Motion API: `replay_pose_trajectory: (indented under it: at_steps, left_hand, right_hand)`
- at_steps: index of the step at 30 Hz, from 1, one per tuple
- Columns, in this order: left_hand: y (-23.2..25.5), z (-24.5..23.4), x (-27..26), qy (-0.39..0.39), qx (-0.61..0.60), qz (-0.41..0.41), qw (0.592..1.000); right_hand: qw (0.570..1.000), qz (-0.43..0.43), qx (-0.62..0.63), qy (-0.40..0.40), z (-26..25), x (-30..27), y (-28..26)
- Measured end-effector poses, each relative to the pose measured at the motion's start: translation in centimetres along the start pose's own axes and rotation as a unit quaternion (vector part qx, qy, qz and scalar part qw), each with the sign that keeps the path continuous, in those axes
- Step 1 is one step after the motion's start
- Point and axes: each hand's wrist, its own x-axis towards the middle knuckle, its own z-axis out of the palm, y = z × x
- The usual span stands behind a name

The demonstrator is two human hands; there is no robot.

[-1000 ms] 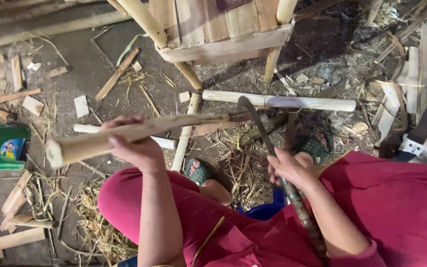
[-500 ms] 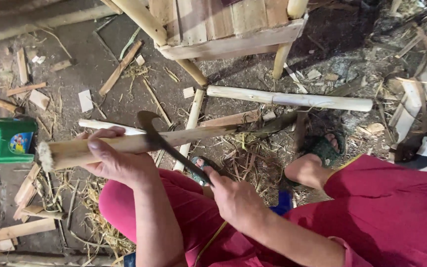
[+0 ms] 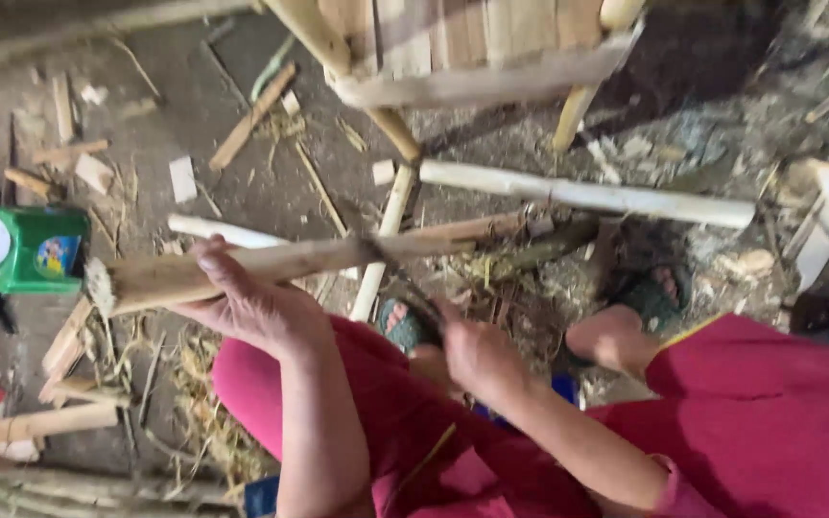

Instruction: Shaping and shaving wooden sticks using a billhook for furniture construction

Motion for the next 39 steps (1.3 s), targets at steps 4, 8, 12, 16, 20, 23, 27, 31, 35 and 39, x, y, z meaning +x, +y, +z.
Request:
replay_pose_trajectory:
  at_steps: [4, 8, 12, 16, 20, 23, 27, 31, 35, 39]
  left_hand:
    - [-0.3, -0.2, -0.9, 0.015, 0.030, -0.024, 0.999]
    - [-1.8, -1.7, -1.0, 0.037, -0.009, -0.057, 0.998]
    - [-0.1, 0.4, -0.4, 0.017, -0.064, -0.079, 0.995]
    - [-6.2, 0.2, -1.0, -0.030, -0.063, -0.200, 0.977]
    - [-5.4, 1.0, -1.3, -0.060, -0.052, -0.182, 0.980]
    - [-2.9, 0.4, 0.5, -0.015, -0.181, -0.269, 0.946]
    - [0.7, -2.4, 2.4, -0.002, -0.234, -0.244, 0.941]
    - [1.0, -3.4, 3.6, -0.138, -0.377, -0.131, 0.907]
    - [1.9, -5.1, 4.9, -0.019, -0.342, -0.127, 0.931]
    - [1.1, -5.0, 4.2, -0.073, -0.338, -0.148, 0.927]
  right_hand:
    - [0.998, 0.066, 0.016, -0.004, -6.0, -1.6, -5.8]
    - [0.992, -0.096, 0.012, 0.079, -2.6, -4.3, -4.6]
    - [0.994, 0.104, -0.019, -0.017, 5.6, 4.7, 8.9]
    - [0.981, 0.174, -0.048, -0.077, 6.6, 4.2, 10.9]
    - [0.999, 0.011, 0.013, 0.033, 0.2, -0.9, 1.7]
    - [0.999, 0.024, 0.015, 0.034, 0.1, -0.5, 4.0]
    - [0.993, 0.111, 0.016, 0.043, -1.5, -1.2, 3.5]
    - [0.979, -0.131, -0.011, 0.155, -2.5, -4.2, -1.6]
    - [0.986, 0.091, -0.095, 0.106, -1.0, -0.5, 6.8]
    - [0.990, 0.078, -0.110, 0.031, -1.4, -2.5, 1.9]
